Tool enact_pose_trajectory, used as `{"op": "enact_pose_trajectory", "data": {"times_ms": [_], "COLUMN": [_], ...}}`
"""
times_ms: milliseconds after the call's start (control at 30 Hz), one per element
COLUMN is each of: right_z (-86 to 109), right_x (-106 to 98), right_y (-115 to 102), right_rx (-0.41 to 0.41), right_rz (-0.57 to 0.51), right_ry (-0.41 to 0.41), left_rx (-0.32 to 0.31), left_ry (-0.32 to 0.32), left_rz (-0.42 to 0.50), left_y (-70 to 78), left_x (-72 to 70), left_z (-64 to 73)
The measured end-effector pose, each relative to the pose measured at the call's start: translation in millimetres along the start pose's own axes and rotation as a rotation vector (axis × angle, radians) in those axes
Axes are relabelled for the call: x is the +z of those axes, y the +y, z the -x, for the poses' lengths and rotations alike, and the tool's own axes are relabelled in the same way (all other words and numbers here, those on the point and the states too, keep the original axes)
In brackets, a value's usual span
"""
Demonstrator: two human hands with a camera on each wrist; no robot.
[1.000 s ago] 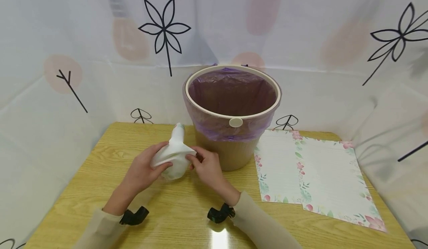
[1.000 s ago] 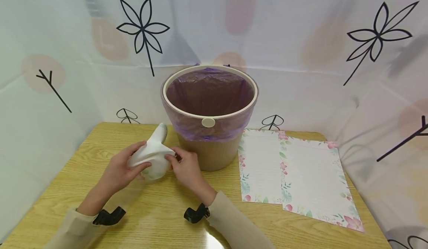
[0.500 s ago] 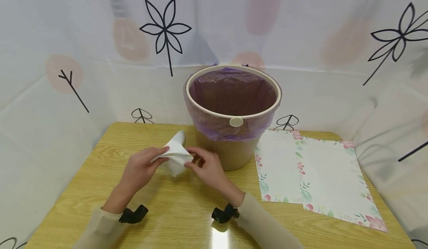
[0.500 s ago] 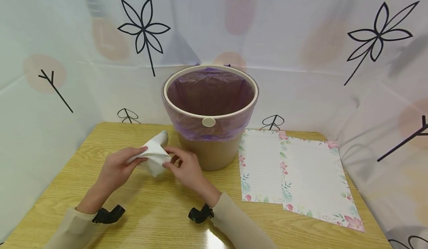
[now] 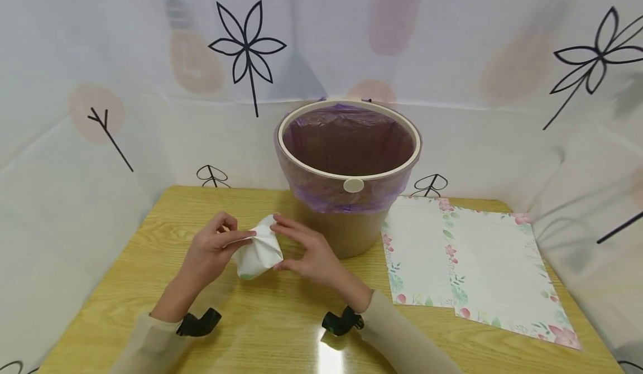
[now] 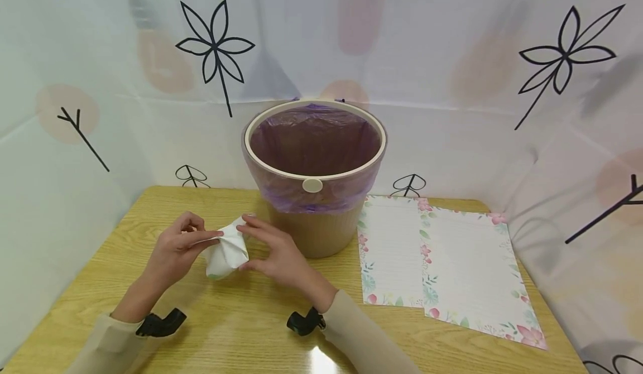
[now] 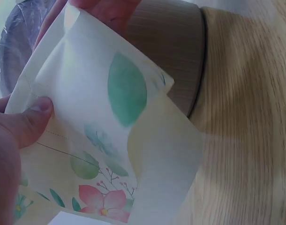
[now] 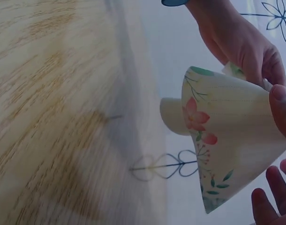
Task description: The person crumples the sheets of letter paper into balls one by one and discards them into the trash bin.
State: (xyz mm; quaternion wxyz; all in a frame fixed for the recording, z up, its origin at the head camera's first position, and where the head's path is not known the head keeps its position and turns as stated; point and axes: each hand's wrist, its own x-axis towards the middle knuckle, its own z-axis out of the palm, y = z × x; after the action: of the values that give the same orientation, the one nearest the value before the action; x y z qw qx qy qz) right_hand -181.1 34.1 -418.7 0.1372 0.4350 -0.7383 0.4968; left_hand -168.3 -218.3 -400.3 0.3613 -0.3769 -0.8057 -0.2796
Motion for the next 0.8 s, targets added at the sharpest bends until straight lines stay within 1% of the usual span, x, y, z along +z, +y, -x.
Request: {"op": "enact_pose_trajectory", "data": {"times_ms": [67,167,300,367,467,567,600,700,800], "right_z": [-0.9,-1.7,-2.6,-2.9,-3.1,-3.4,-3.6,-4.7,-5.6], "right_x": [0,1,2,3,5,8,9,11,12], "right_y": [-1,-3,-5,-6,-8,-10,-11,-12,-14], "right_rx": [-0.004,0.006,0.024,0.029,0.042,0.074,0.085,0.124,0.181], "right_rz": [0.003,0.008,0.013,-0.004,-0.076,-0.173,-0.191,-0.238,-0.248], "right_ry": [-0.026,-0.034,-0.017,-0.003,0.017,0.045,0.056,0.09,0.121], "left_rx": [-0.012,-0.027,-0.051,-0.085,-0.175,-0.298,-0.344,-0.444,-0.519], "left_ry": [-0.004,0.008,0.052,0.076,0.119,0.147,0.151,0.152,0.13], "left_rz": [0.007,0.032,0.031,0.039,0.087,0.162,0.184,0.243,0.322], "left_y": [0.0,1.3,5.7,9.0,14.2,19.9,21.4,26.5,31.2], "left_x": [1.3,4.9,10.7,13.5,17.5,21.1,22.3,24.9,25.5], "left_z": [-0.7,-1.4,-0.5,0.1,0.5,1.5,2.3,2.5,1.6]}}
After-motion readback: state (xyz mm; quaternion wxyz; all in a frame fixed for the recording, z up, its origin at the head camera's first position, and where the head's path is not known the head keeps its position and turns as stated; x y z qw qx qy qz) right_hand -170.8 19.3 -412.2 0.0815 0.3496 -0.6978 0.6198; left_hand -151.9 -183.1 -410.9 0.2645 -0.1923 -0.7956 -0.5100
